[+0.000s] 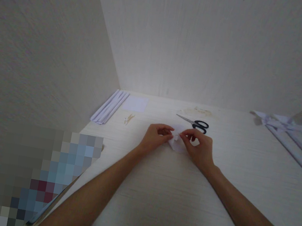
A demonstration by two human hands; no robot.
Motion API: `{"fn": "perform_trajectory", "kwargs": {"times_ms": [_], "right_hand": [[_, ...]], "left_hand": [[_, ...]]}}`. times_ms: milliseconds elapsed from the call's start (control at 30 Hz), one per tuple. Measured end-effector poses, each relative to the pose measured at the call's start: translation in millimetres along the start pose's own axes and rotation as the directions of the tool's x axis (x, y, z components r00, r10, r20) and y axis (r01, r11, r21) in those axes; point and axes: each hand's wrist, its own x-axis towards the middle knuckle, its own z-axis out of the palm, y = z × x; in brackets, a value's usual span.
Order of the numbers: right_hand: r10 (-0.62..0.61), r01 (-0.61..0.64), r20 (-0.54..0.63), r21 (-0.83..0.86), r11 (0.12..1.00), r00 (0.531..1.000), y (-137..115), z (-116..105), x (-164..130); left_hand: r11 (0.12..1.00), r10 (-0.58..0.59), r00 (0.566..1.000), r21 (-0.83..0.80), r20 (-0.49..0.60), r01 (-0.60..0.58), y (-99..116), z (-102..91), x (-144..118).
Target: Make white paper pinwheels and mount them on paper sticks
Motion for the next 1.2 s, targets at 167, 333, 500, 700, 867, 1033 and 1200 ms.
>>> {"fn": "perform_trajectory", "kwargs": {"times_ms": [167, 333, 500, 700, 867, 1033, 1200], "right_hand": [[-0.016, 0.016, -0.001, 0.0, 1.0, 1.0, 0.5, -0.3, -0.1], [-0.034, 0.034, 0.018, -0.023, 0.999, 0.999, -0.1, -0.3, -1.0], [-0.066, 0.066, 0.016, -0.041, 0.997, 0.998, 0.7, 0.2, -1.9], [-0.05, 0.05, 0.007, -0.055, 0.997, 0.999, 2.3, 0.6, -2.8], [-0.053, 0.053, 0.006, -0.059, 0.997, 0.999, 3.5, 1.1, -2.7], [-0.05, 0.051, 0.01, -0.073, 0.996, 0.999, 3.8, 2.1, -2.8], [-0.052, 0.052, 0.003, -0.071, 0.996, 0.999, 3.9, 3.6, -3.6]], "left_hand": [[1.0, -0.014, 1.0, -0.021, -0.016, 0.014, -0.8, 1.4, 0.6], [1.0, -0.007, 0.999, -0.01, -0.031, 0.007, 0.5, 1.7, 0.1], [1.0, -0.008, 1.0, -0.009, -0.022, 0.007, -0.1, 1.3, 0.5], [1.0, -0.01, 1.0, -0.008, -0.019, 0.009, 0.0, 2.0, 0.3], [1.0, -0.022, 1.0, -0.014, -0.011, 0.022, 1.6, 2.1, 0.1], [1.0, -0.004, 1.0, 0.009, -0.004, 0.004, 0.8, 1.8, 1.1], [1.0, -0.005, 1.0, 0.012, -0.012, 0.005, 0.9, 2.1, 1.2]]}}
